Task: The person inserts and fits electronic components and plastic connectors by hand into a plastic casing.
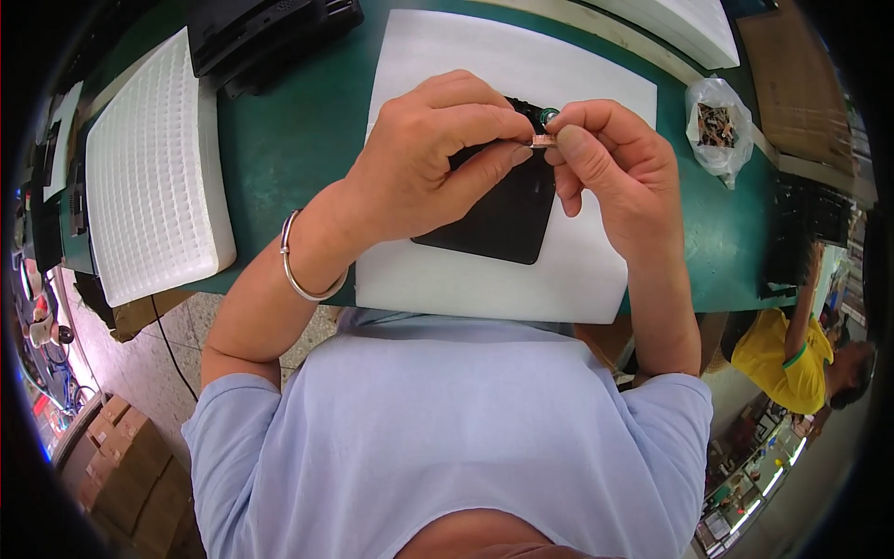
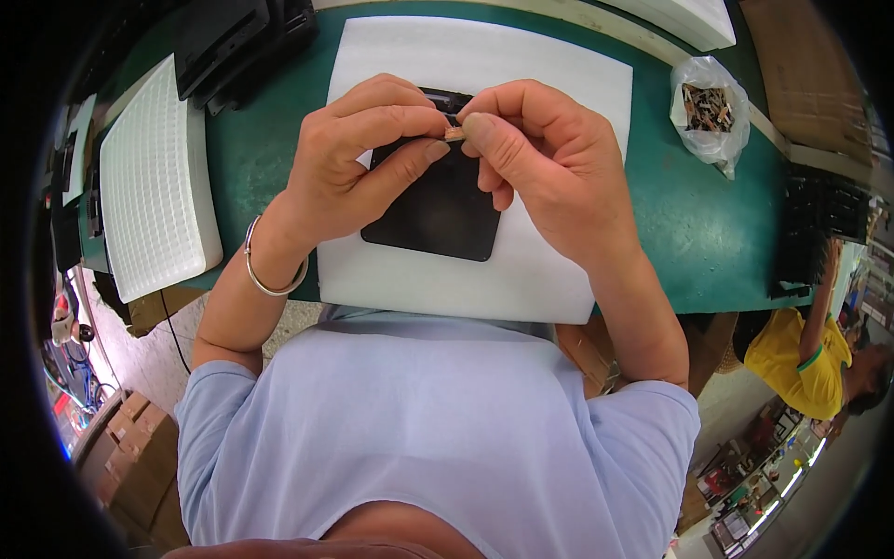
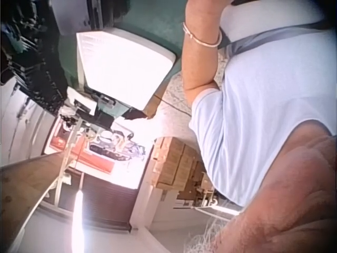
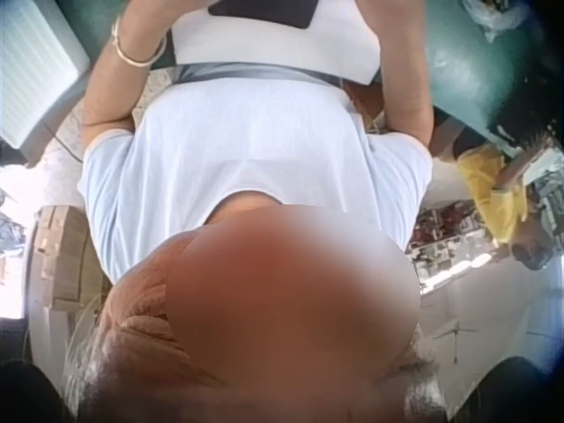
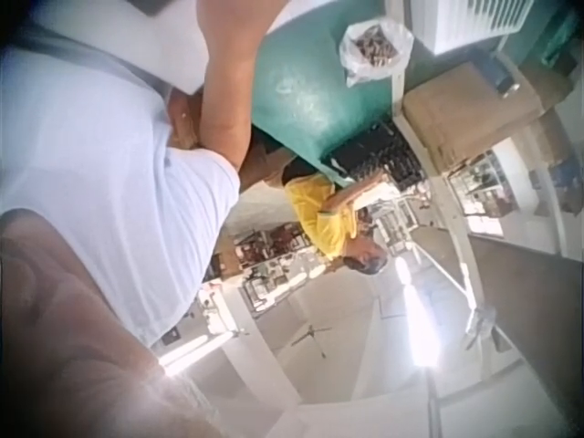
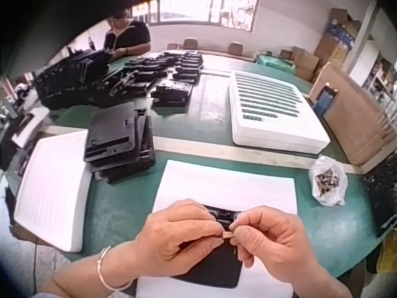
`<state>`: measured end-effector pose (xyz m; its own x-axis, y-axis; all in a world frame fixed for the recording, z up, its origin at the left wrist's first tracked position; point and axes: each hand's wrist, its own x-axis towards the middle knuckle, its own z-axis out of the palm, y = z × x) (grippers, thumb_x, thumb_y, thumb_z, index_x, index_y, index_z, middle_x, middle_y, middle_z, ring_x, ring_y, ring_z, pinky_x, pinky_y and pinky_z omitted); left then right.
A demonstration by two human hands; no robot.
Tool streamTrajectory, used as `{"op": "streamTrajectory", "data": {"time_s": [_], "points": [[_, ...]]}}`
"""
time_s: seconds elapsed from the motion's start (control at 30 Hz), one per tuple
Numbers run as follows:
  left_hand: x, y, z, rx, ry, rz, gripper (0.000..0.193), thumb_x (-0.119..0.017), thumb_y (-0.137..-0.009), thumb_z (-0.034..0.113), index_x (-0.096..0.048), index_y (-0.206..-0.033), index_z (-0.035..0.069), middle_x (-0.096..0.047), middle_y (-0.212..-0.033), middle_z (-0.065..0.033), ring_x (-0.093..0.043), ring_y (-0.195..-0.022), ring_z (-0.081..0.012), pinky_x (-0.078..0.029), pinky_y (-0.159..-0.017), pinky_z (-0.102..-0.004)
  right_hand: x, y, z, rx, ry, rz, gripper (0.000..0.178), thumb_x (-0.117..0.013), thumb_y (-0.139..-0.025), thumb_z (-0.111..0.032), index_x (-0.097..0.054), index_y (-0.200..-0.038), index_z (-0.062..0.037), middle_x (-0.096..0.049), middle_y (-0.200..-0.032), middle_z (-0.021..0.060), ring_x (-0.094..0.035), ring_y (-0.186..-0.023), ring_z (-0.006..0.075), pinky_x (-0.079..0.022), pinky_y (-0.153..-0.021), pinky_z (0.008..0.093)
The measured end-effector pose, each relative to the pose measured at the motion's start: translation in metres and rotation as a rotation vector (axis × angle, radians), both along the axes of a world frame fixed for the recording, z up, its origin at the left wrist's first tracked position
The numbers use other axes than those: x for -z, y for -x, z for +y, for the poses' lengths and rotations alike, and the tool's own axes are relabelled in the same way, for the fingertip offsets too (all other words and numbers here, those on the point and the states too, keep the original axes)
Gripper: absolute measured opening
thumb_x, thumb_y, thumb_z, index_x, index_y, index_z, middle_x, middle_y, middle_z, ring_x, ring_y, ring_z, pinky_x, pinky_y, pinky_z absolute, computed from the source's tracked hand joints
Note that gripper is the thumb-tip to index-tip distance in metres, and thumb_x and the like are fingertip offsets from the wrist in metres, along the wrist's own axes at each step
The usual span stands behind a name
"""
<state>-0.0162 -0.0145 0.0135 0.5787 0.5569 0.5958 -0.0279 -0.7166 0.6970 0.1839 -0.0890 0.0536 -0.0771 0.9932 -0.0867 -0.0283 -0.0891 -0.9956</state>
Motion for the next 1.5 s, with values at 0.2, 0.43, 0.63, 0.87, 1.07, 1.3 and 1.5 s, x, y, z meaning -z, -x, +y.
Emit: {"op": "streamTrajectory", "data": {"time_s": [0.2, 0.43, 0.63, 0.87, 1.07, 1.3, 1.5], "points": [[0.006, 0.001, 0.0, -0.004, 0.054, -0.017, 0.016, -0.075, -0.083, -0.005, -0.071, -0.098, -0.001, -0.068, -0.09, -0.0101, -0.065, -0.08, -0.0202, -0.051, -0.067, -0.0277, 0.006, 0.001, 0.001, 0.044, -0.016, 0.103, 0.019, -0.063, -0.101, -0.015, -0.068, -0.112, -0.0012, -0.068, -0.085, 0.003, -0.06, -0.066, 0.0053, -0.051, -0.056, 0.0191], [0.005, 0.002, 0.001, 0.01, 0.077, -0.014, 0.017, -0.074, -0.084, -0.005, -0.072, -0.101, -0.001, -0.068, -0.09, -0.0095, -0.065, -0.078, -0.0181, -0.051, -0.067, -0.0262, 0.009, 0.0, 0.0, 0.04, 0.012, 0.092, 0.018, -0.063, -0.1, -0.015, -0.068, -0.111, -0.0013, -0.068, -0.086, 0.0033, -0.061, -0.067, 0.0058, -0.052, -0.058, 0.0196], [0.004, 0.002, -0.002, 0.018, 0.131, -0.018, 0.016, -0.074, -0.084, -0.005, -0.071, -0.099, -0.001, -0.068, -0.088, -0.0089, -0.065, -0.077, -0.0177, -0.05, -0.066, -0.0257, 0.013, -0.001, 0.0, 0.012, -0.012, 0.102, 0.016, -0.063, -0.1, -0.012, -0.068, -0.11, -0.001, -0.068, -0.088, 0.0038, -0.062, -0.07, 0.0063, -0.052, -0.06, 0.0199], [0.003, -0.001, -0.001, -0.065, -0.066, -0.02, 0.016, -0.075, -0.079, -0.006, -0.071, -0.094, 0.0, -0.067, -0.086, -0.0092, -0.065, -0.077, -0.0196, -0.051, -0.065, -0.0272, 0.015, 0.001, 0.0, 0.039, 0.024, 0.173, 0.018, -0.063, -0.1, -0.011, -0.066, -0.114, -0.0002, -0.07, -0.092, 0.0045, -0.064, -0.073, 0.008, -0.052, -0.061, 0.0205], [0.004, -0.001, -0.001, -0.093, -0.119, -0.013, 0.017, -0.076, -0.077, -0.007, -0.071, -0.092, 0.001, -0.066, -0.084, -0.009, -0.064, -0.077, -0.0204, -0.051, -0.064, -0.0283, 0.02, 0.001, -0.001, 0.022, -0.034, 0.171, 0.017, -0.064, -0.099, -0.01, -0.067, -0.114, -0.0013, -0.07, -0.092, 0.0034, -0.065, -0.075, 0.0075, -0.052, -0.063, 0.02], [0.009, -0.003, -0.002, -0.147, -0.076, -0.028, 0.018, -0.076, -0.072, 0.0, -0.07, -0.087, 0.007, -0.067, -0.081, -0.0052, -0.064, -0.077, -0.0229, -0.048, -0.07, -0.0334, 0.021, 0.004, 0.001, 0.028, -0.073, 0.152, 0.016, -0.065, -0.099, -0.01, -0.069, -0.113, -0.0035, -0.07, -0.094, 0.0016, -0.065, -0.077, 0.0064, -0.051, -0.064, 0.0189], [-0.003, 0.004, -0.005, -0.033, 0.243, 0.019, 0.01, -0.072, -0.082, -0.002, -0.07, -0.092, -0.001, -0.066, -0.081, -0.006, -0.059, -0.068, -0.0121, -0.047, -0.059, -0.0241, 0.017, 0.006, 0.001, 0.068, -0.098, 0.049, 0.017, -0.066, -0.098, -0.012, -0.069, -0.113, -0.0041, -0.07, -0.094, 0.0001, -0.064, -0.078, 0.0056, -0.049, -0.064, 0.0185]]}}
